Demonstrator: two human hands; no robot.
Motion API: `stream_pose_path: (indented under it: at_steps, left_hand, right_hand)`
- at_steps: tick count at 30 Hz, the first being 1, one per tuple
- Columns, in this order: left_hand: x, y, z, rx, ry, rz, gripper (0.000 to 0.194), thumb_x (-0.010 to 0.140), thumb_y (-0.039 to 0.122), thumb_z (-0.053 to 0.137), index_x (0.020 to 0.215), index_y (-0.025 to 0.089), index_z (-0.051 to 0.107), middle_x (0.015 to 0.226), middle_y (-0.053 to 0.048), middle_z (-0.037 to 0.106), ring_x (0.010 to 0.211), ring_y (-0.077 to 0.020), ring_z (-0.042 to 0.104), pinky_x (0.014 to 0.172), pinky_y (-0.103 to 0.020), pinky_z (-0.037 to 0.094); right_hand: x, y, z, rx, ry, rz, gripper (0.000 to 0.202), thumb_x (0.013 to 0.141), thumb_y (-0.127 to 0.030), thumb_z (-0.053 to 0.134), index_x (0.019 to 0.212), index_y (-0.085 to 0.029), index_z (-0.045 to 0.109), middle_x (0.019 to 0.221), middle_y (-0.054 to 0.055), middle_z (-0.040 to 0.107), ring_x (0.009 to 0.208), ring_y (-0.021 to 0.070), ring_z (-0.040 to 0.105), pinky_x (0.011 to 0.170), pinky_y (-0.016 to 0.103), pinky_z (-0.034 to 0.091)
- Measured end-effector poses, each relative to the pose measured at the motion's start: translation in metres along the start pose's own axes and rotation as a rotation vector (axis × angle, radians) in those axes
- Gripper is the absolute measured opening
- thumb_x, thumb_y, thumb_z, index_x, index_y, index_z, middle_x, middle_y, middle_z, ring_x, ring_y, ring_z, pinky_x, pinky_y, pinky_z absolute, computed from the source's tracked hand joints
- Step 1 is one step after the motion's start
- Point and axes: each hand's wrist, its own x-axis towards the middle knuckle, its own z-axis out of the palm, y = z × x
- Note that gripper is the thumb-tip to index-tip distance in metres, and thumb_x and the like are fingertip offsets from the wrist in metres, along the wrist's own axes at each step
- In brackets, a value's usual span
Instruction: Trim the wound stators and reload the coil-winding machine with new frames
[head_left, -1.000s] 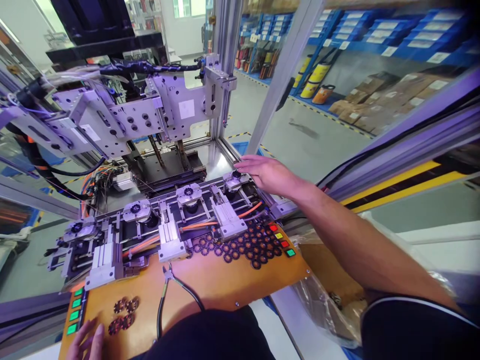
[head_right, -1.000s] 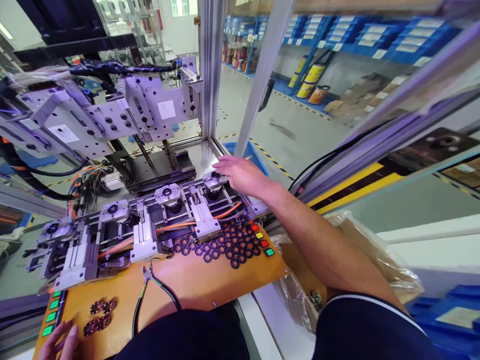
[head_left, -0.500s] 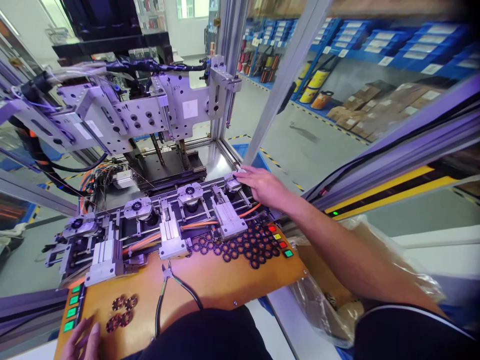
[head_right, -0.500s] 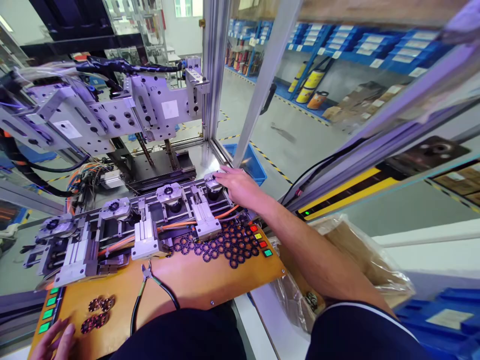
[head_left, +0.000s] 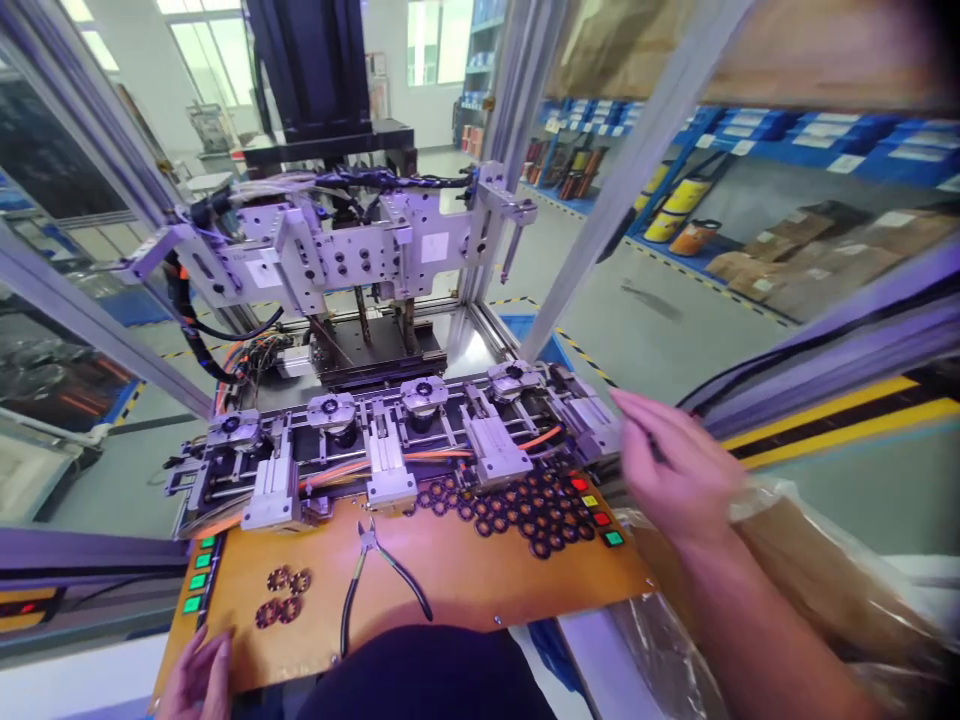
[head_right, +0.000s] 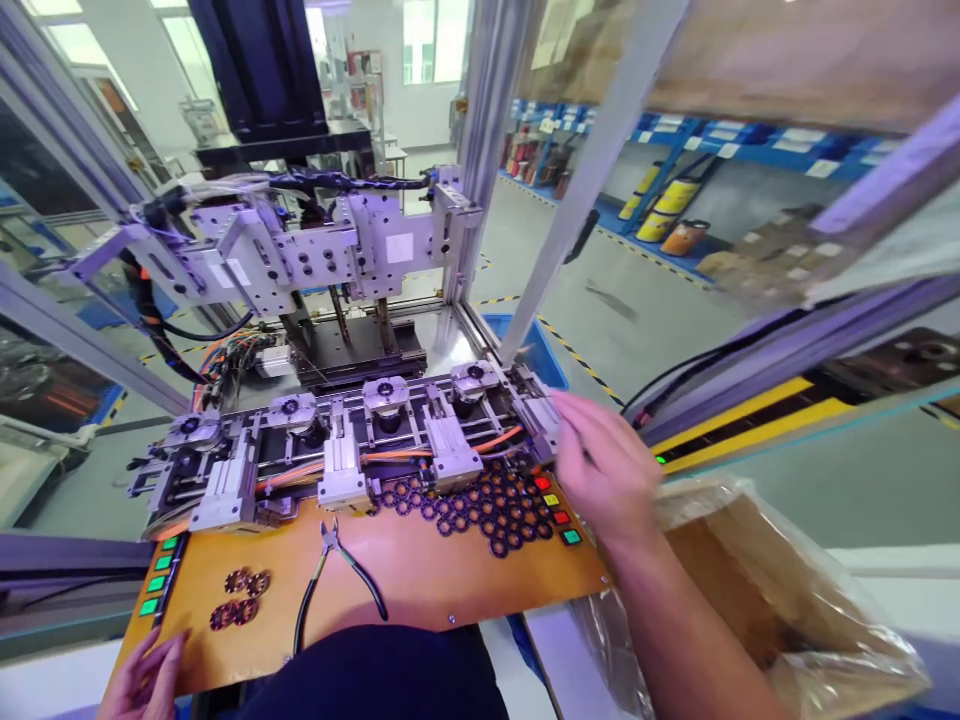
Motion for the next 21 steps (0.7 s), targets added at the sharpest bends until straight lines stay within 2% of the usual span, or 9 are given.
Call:
stream_pose_path:
  at_steps: [1,4,6,9,12,14,18,21]
  left_hand:
    - [-0.003,-0.006,0.001,0.015,0.007,0.052,0.085,0.061,0.073,0.061,0.123,0.016,0.057,0.108,-0.017,0.073,0.103,-0.0379,0.068,0.097,-0.057,0.049]
    - [-0.011,-0.015,0.007,0.06,0.024,0.258,0.074,0.065,0.066,0.064,0.118,0.014,0.06,0.107,-0.018,0.073,0.104,-0.0376,0.067,0.102,-0.06,0.044]
    - [-0.014,-0.012,0.014,0.067,0.011,0.34,0.067,0.069,0.061,0.066,0.118,0.014,0.061,0.108,-0.017,0.073,0.107,-0.0361,0.065,0.103,-0.058,0.043]
    - [-0.015,-0.003,0.024,0.055,-0.022,0.366,0.059,0.073,0.054,0.067,0.119,0.017,0.061,0.105,-0.012,0.074,0.105,-0.0318,0.066,0.101,-0.053,0.047]
    - [-0.015,0.003,0.029,0.034,-0.025,0.378,0.054,0.075,0.051,0.067,0.118,0.018,0.062,0.105,-0.011,0.074,0.104,-0.0303,0.067,0.099,-0.051,0.049]
    - [-0.016,0.004,0.031,0.015,-0.018,0.378,0.053,0.075,0.049,0.067,0.117,0.018,0.062,0.105,-0.011,0.073,0.104,-0.0304,0.067,0.099,-0.051,0.049]
    - [-0.02,0.006,0.031,-0.04,0.0,0.356,0.053,0.073,0.049,0.07,0.116,0.019,0.063,0.1,-0.009,0.073,0.1,-0.0302,0.068,0.098,-0.051,0.05]
    - [-0.023,0.01,0.026,-0.096,0.015,0.312,0.056,0.071,0.049,0.072,0.117,0.019,0.062,0.096,-0.007,0.071,0.092,-0.0284,0.068,0.093,-0.049,0.052]
  right_hand:
    - [-0.018,0.004,-0.009,-0.03,0.087,0.074,0.021,0.082,-0.021,0.059,0.097,-0.021,0.074,0.092,0.006,0.077,0.083,0.0219,0.074,0.084,0.035,0.059]
    - [-0.072,0.02,-0.021,-0.053,0.12,0.229,0.021,0.079,-0.032,0.057,0.079,-0.018,0.073,0.069,0.007,0.074,0.061,0.0244,0.072,0.065,0.035,0.059]
    - [-0.099,0.03,-0.023,-0.035,0.041,0.329,0.029,0.079,-0.039,0.053,0.067,-0.02,0.07,0.057,0.006,0.07,0.049,0.0254,0.068,0.047,0.033,0.054]
    - [-0.123,0.038,-0.026,0.017,-0.156,0.443,0.033,0.073,-0.045,0.057,0.048,-0.025,0.065,0.044,0.003,0.063,0.036,0.0258,0.059,0.03,0.03,0.039]
    - [-0.136,0.039,-0.031,0.062,-0.304,0.517,0.032,0.071,-0.039,0.063,0.041,-0.028,0.064,0.043,0.004,0.062,0.032,0.0238,0.056,0.028,0.028,0.034]
    - [-0.144,0.036,-0.034,0.084,-0.35,0.55,0.024,0.072,-0.035,0.066,0.048,-0.03,0.068,0.049,0.004,0.066,0.036,0.022,0.059,0.032,0.028,0.037]
    - [-0.158,0.028,-0.036,0.073,-0.367,0.569,0.006,0.079,-0.033,0.069,0.076,-0.033,0.075,0.062,0.005,0.072,0.051,0.0198,0.067,0.041,0.026,0.042]
    - [-0.157,0.029,-0.037,0.031,-0.363,0.542,0.009,0.082,-0.032,0.069,0.077,-0.03,0.076,0.064,0.009,0.071,0.052,0.0211,0.067,0.041,0.028,0.041]
